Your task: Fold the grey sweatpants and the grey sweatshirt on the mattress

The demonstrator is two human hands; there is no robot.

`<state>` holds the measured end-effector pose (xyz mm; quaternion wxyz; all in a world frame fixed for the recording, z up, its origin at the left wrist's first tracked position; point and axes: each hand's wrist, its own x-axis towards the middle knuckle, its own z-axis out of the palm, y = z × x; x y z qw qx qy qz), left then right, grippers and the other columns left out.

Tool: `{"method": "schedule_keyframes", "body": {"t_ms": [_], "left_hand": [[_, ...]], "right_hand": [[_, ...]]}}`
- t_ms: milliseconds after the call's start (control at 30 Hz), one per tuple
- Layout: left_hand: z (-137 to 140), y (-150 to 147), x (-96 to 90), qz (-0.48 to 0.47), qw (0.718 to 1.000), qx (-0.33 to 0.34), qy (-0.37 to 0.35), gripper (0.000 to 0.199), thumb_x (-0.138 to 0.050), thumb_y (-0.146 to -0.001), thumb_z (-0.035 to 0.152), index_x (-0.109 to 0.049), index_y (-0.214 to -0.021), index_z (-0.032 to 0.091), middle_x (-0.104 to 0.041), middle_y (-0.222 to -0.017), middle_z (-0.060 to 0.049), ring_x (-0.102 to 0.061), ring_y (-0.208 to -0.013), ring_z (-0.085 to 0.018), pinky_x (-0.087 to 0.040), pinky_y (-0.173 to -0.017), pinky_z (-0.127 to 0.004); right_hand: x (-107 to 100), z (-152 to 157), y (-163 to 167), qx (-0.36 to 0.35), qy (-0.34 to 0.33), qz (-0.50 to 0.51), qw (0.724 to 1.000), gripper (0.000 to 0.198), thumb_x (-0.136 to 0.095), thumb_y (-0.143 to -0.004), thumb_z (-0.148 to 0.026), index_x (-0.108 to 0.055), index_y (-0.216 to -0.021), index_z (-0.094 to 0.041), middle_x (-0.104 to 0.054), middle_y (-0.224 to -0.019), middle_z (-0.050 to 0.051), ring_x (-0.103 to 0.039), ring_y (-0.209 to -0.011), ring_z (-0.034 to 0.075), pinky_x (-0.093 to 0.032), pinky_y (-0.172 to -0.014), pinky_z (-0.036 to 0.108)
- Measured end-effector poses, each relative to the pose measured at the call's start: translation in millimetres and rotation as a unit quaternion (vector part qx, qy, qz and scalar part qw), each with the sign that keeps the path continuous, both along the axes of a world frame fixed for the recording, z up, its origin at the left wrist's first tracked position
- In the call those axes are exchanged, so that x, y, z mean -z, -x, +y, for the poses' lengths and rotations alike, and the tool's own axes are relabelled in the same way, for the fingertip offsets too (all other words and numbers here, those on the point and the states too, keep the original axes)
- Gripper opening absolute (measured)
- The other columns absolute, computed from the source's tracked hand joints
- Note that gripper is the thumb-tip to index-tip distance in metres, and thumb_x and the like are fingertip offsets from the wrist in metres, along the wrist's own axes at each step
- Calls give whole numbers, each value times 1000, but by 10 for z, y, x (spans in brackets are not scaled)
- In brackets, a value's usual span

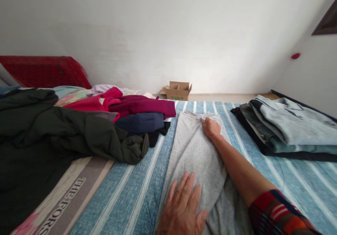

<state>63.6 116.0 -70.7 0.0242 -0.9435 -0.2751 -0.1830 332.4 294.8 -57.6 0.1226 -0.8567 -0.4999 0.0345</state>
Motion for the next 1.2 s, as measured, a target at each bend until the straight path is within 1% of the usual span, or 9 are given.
{"method": "schedule_keyframes", "body": {"t_ms": [200,333,433,533,667,767,967,1100,1200], "left_hand": [[36,15,82,24,998,-26,51,59,-58,-84,43,-43,-138,24,-37,-146,-15,-39,-132,-33,-37,-103,-50],[41,11,82,42,997,-33,54,58,-54,-85,45,-44,-138,24,-37,-146,-15,-39,-131,-34,-38,-101,-52],[47,3,69,40,997,-32,58,59,-57,-83,44,-45,-138,24,-36,-146,-15,-39,-131,-35,-38,-101,-53],[56,-12,54,54,995,-37,70,57,-55,-84,43,-45,-138,25,-35,-147,-14,-39,-131,-35,-39,-101,-54],[65,-38,13,94,990,-51,94,56,-54,-85,44,-46,-137,26,-35,-147,-13,-37,-132,-35,-39,-100,-56],[68,-53,-32,106,986,-67,113,58,-57,-82,45,-47,-137,27,-32,-148,-13,-33,-133,-37,-37,-101,-58],[56,-83,-113,123,980,-77,139,57,-56,-83,41,-45,-138,30,-27,-149,-13,-26,-136,-36,-31,-103,-61],[43,-91,-97,113,981,-77,134,55,-54,-85,39,-44,-138,31,-26,-151,-12,-24,-137,-35,-29,-104,-62],[33,-89,-92,101,983,-84,128,54,-55,-84,35,-45,-137,31,-27,-151,-11,-24,-138,-35,-27,-105,-61]], "right_hand": [[-37,-28,-3,-10,-14,-27,999,34,-28,-97,-23,-55,-116,-14,-64,-101,18,-62,-94,28,-43,-77,38],[-163,-135,61,-79,-50,-57,994,36,-25,-95,-14,-56,-112,-13,-58,-113,20,-54,-106,29,-38,-85,40],[-170,-230,148,-175,-64,-62,981,29,-32,-97,-24,-57,-110,-18,-57,-117,14,-50,-111,24,-34,-93,36],[-53,-289,170,-231,-53,-52,970,30,-39,-96,-38,-56,-111,-19,-57,-117,10,-50,-111,22,-35,-93,33],[130,-289,108,-236,-46,-46,970,46,-36,-95,-48,-49,-123,-14,-50,-128,14,-42,-122,25,-31,-99,38],[183,-260,81,-231,-43,-41,971,52,-33,-95,-51,-45,-128,-14,-47,-133,15,-39,-125,26,-29,-101,41],[53,-302,141,-210,-39,-33,976,57,-29,-96,-52,-41,-135,-12,-41,-140,18,-33,-132,28,-24,-105,46],[-49,-548,270,-219,-48,-37,974,67,-23,-95,-57,-31,-143,-11,-28,-150,17,-20,-139,28,-15,-110,46],[2,-791,352,-227,-40,-33,972,72,-20,-94,-60,-32,-143,-9,-31,-149,18,-23,-139,28,-17,-110,43]]}}
